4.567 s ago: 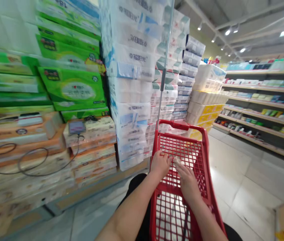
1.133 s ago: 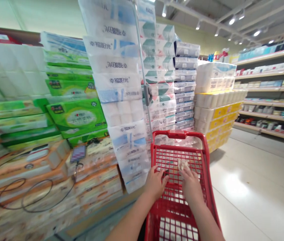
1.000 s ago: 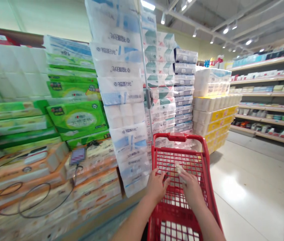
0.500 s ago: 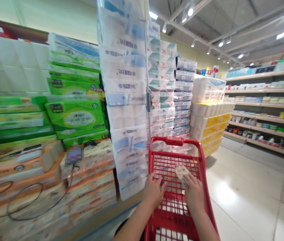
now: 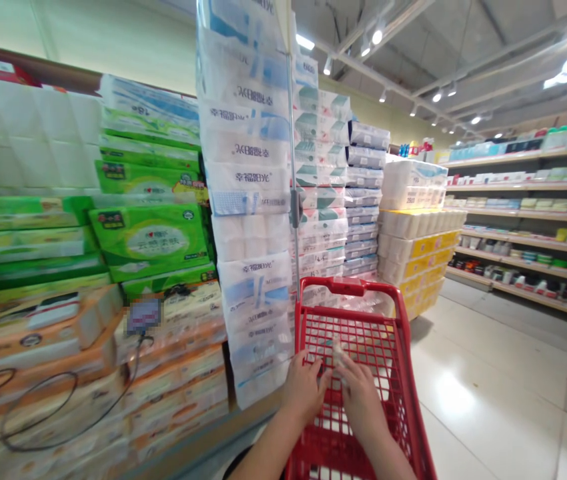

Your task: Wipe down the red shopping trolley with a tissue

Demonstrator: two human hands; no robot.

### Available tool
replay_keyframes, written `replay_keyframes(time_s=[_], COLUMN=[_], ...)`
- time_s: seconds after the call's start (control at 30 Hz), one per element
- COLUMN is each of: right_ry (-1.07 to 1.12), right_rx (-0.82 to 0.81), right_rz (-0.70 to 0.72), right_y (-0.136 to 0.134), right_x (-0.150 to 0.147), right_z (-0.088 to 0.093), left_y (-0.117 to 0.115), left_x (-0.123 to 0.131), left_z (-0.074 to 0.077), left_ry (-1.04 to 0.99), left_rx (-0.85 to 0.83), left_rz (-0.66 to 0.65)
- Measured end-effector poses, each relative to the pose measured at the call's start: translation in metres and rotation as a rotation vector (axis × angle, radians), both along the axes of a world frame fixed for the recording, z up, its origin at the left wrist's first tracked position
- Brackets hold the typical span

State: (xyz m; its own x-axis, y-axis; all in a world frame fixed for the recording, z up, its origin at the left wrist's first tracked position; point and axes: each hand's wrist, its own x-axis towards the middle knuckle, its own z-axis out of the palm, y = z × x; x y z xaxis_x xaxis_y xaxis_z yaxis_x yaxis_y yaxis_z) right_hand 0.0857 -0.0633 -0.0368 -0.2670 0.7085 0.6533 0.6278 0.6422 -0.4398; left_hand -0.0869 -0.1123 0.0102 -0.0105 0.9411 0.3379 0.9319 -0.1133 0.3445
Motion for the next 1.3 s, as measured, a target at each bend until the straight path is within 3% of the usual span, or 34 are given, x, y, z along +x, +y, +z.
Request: replay_keyframes(time_s=[0.07,0.17,0.23,0.3,0.37,0.43,0.6,0.67,0.8,0.87,0.97,1.03,1.17,1.3], right_ry=[0.016,0.068,0.057,0.013,-0.048,-0.064,0.03,0.015,-0.036,0.0,0.057,0.036,-0.036,0.06], right_rx=[-0.005,-0.004,-0.003,-0.005,-0.016,-0.022,-0.013,-0.036,-0.079,-0.078,-0.054,-0.042,-0.068,-0.059], right_rz=[-0.03,-0.272,-0.329,-0.22,-0.025,0.049,-0.323,-0.276,0.05,-0.006,-0.209,-0.169,0.088,-0.138], right_y=[0.0,0.004,0.003,-0.003,-0.009,-0.011,0.0,-0.001,-0.008,-0.007,-0.004,-0.008,-0.014,-0.009], right_x=[0.003,0.016,0.016,0.005,-0.007,-0.009,0.016,0.013,-0.005,-0.004,0.0,-0.006,-0.019,-0.007], right_z=[0.003,0.007,0.008,0.008,0.009,0.009,0.008,0.005,0.004,0.005,0.005,0.003,0.003,0.007], left_y=[0.0,-0.001,-0.001,-0.001,-0.001,-0.002,-0.003,-0.003,-0.002,-0.002,-0.002,-0.001,-0.001,-0.003], left_x=[0.0,0.0,0.001,0.001,0.001,0.0,-0.001,-0.001,-0.002,-0.002,-0.003,-0.003,-0.003,-0.003], left_z=[0.0,0.001,0.001,0.0,-0.001,-0.002,-0.004,-0.005,-0.01,-0.011,-0.011,-0.012,-0.012,-0.008], left_ry=[0.003,-0.01,-0.015,-0.013,-0.016,-0.018,-0.018,-0.017,-0.003,0.0,-0.001,-0.001,0.006,0.002], left_rx=[0.001,-0.008,-0.005,-0.002,0.005,0.007,0.012,0.024,0.038,0.037,0.038,0.042,0.06,0.047], left_rz=[-0.011,-0.005,0.004,0.007,0.006,0.003,-0.007,0.0,0.011,0.007,0.009,0.019,0.022,0.001])
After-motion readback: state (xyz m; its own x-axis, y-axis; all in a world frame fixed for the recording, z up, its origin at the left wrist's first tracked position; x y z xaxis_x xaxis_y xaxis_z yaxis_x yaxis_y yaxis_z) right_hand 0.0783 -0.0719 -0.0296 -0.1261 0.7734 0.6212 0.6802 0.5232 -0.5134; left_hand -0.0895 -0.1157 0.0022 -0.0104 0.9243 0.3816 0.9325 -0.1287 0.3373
